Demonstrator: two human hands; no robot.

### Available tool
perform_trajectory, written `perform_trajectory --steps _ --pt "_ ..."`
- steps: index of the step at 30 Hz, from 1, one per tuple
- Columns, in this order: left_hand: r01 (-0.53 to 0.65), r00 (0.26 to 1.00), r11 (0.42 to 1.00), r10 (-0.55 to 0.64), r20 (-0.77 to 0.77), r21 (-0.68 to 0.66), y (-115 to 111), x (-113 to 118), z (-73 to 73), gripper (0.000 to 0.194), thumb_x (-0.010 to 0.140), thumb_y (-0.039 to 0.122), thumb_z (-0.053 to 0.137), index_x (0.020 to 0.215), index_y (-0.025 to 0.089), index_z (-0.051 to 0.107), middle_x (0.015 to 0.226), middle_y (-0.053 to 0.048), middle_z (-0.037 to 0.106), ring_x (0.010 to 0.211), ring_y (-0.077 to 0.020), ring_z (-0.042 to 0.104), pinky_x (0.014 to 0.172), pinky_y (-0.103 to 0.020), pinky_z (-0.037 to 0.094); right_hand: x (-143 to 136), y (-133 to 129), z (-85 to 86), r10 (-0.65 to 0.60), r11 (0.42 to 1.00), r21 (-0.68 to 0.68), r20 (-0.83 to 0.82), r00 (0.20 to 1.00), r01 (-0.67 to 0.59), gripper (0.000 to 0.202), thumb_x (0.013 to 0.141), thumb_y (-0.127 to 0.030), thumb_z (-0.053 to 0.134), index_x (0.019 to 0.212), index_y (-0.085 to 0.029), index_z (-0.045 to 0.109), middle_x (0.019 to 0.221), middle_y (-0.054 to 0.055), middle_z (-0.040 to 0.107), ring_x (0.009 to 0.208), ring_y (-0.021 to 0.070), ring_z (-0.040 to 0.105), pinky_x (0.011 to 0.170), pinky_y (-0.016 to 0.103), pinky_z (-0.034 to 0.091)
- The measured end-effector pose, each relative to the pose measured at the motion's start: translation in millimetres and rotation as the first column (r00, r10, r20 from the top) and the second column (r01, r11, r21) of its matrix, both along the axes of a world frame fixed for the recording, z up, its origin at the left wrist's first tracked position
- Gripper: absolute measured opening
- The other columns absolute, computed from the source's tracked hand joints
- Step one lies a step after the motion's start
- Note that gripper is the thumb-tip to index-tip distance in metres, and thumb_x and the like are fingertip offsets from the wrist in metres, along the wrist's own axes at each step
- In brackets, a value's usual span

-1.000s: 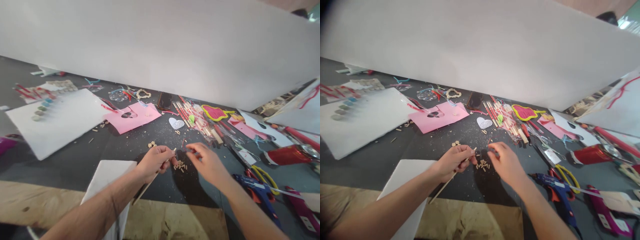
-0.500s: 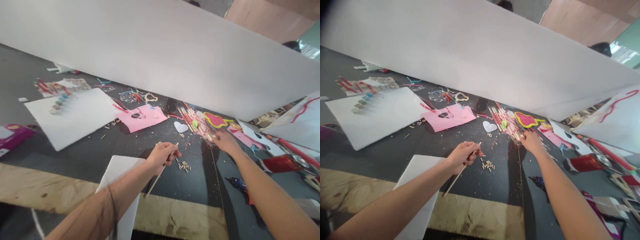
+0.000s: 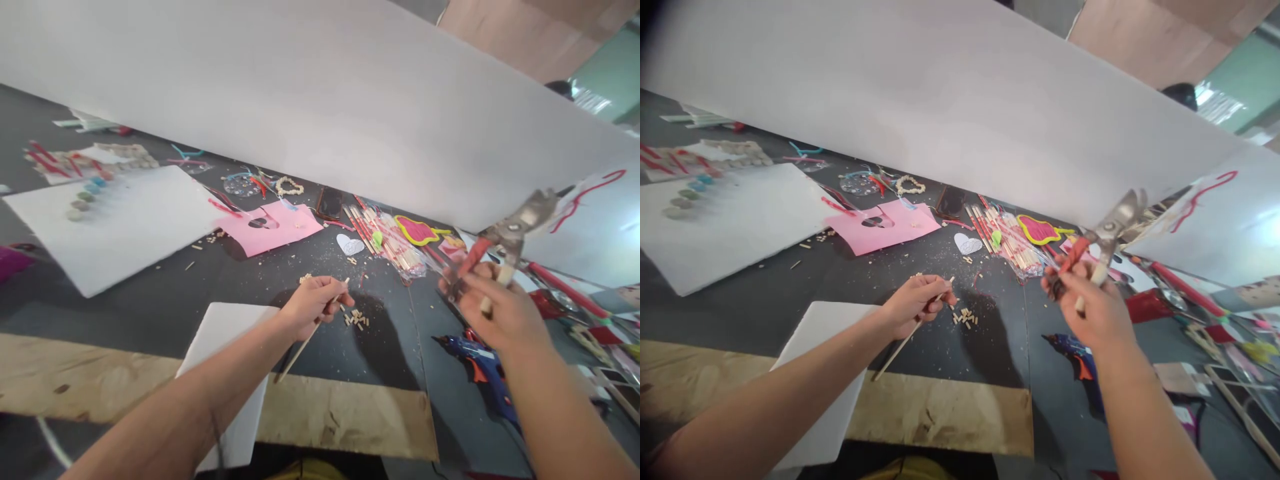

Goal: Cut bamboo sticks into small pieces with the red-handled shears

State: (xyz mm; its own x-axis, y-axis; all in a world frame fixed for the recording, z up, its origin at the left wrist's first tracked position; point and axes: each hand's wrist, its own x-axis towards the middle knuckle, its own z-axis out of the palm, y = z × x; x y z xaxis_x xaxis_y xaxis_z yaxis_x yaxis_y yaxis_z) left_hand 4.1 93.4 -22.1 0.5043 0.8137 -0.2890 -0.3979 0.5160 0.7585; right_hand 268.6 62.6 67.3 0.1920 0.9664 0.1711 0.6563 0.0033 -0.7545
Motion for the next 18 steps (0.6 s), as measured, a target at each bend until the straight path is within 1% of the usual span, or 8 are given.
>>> perform_trajectory --steps 2,3,4,5,8,11,14,18 --pt "0.02 1.0 1.0 -0.02 0.017 0.015 -1.3 -0.1 0.7 0.022 0.074 0.025 0.061 0.062 0.014 0.046 0.065 -0.005 0.063 0.04 -0.0014 0.034 0.034 -0.013 0.016 -14.9 -23.4 -7.1 0.063 0.998 -0.017 -0.116 0.991 -0.066 0.015 0.086 -0.035 0.043 0.089 -0.025 0.054 0.111 0.005 0.058 0.087 0.019 0.062 0.071 0.039 0.052" --pt "0.032 0.999 0.999 -0.033 0.033 0.026 -2.2 -0.3 1.6 0.023 0.074 0.026 0.062 0.062 0.014 0.046 0.066 -0.005 0.063 0.039 -0.0014 0.034 0.034 -0.014 0.016 -20.6 -33.3 -11.7 0.095 0.992 -0.058 -0.277 0.956 -0.115 0.011 0.084 -0.033 0.045 0.086 -0.025 0.052 0.111 0.005 0.059 0.086 0.0199 0.062 0.07 0.039 0.052" --pt "0.045 0.997 0.998 -0.047 0.053 0.04 -3.2 -0.6 2.9 0.023 0.074 0.027 0.062 0.063 0.014 0.046 0.066 -0.004 0.063 0.039 -0.0014 0.033 0.034 -0.014 0.015 -24.8 -41.7 -16.4 0.098 0.983 -0.109 -0.352 0.931 -0.145 0.009 0.083 -0.032 0.047 0.086 -0.025 0.052 0.112 0.005 0.059 0.085 0.0205 0.062 0.068 0.039 0.052" --pt "0.059 0.995 0.997 -0.063 0.072 0.057 -4.5 -0.9 4.5 0.023 0.074 0.028 0.062 0.063 0.014 0.047 0.065 -0.004 0.064 0.038 -0.0014 0.033 0.033 -0.014 0.015 -27.7 -48.6 -21.1 0.096 0.976 -0.15 -0.341 0.935 -0.155 0.011 0.081 -0.032 0.05 0.089 -0.025 0.052 0.112 0.006 0.059 0.084 0.0205 0.063 0.069 0.038 0.052" --pt "0.092 0.989 0.991 -0.102 0.104 0.094 -8.5 -1.5 9.9 0.024 0.074 0.03 0.063 0.064 0.014 0.05 0.063 -0.004 0.064 0.036 -0.0013 0.032 0.033 -0.014 0.014 -31.2 -61.5 -33.0 0.157 0.959 -0.238 -0.002 0.988 -0.153 0.025 0.08 -0.032 0.052 0.103 -0.024 0.056 0.115 0.008 0.058 0.096 0.0217 0.06 0.085 0.039 0.048" --pt "0.114 0.986 0.989 -0.124 0.107 0.096 -11.2 -1.3 13.1 0.026 0.074 0.032 0.065 0.063 0.014 0.05 0.062 -0.004 0.065 0.035 -0.0014 0.033 0.032 -0.014 0.014 -34.3 -66.8 -42.0 0.273 0.941 -0.279 0.288 0.918 -0.193 0.033 0.083 -0.03 0.046 0.114 -0.025 0.056 0.125 0.007 0.052 0.115 0.0219 0.05 0.099 0.037 0.039" --pt "0.1 0.989 0.991 -0.109 0.104 0.093 -10.9 -1.1 13.2 0.026 0.073 0.032 0.066 0.063 0.014 0.05 0.061 -0.004 0.066 0.035 -0.0013 0.034 0.033 -0.013 0.015 -38.8 -68.6 -49.1 0.343 0.925 -0.295 0.386 0.856 -0.238 0.037 0.085 -0.029 0.042 0.119 -0.024 0.055 0.131 0.007 0.048 0.122 0.0205 0.044 0.101 0.033 0.038" --pt "0.045 0.992 0.994 -0.057 0.112 0.1 -8.5 -1.6 12.5 0.024 0.076 0.028 0.064 0.064 0.013 0.049 0.063 -0.004 0.066 0.036 -0.0009 0.034 0.033 -0.013 0.017 -42.2 -65.5 -54.3 0.361 0.922 -0.298 0.421 0.832 -0.248 0.04 0.085 -0.029 0.04 0.123 -0.023 0.053 0.132 0.008 0.049 0.121 0.0207 0.046 0.099 0.034 0.04"
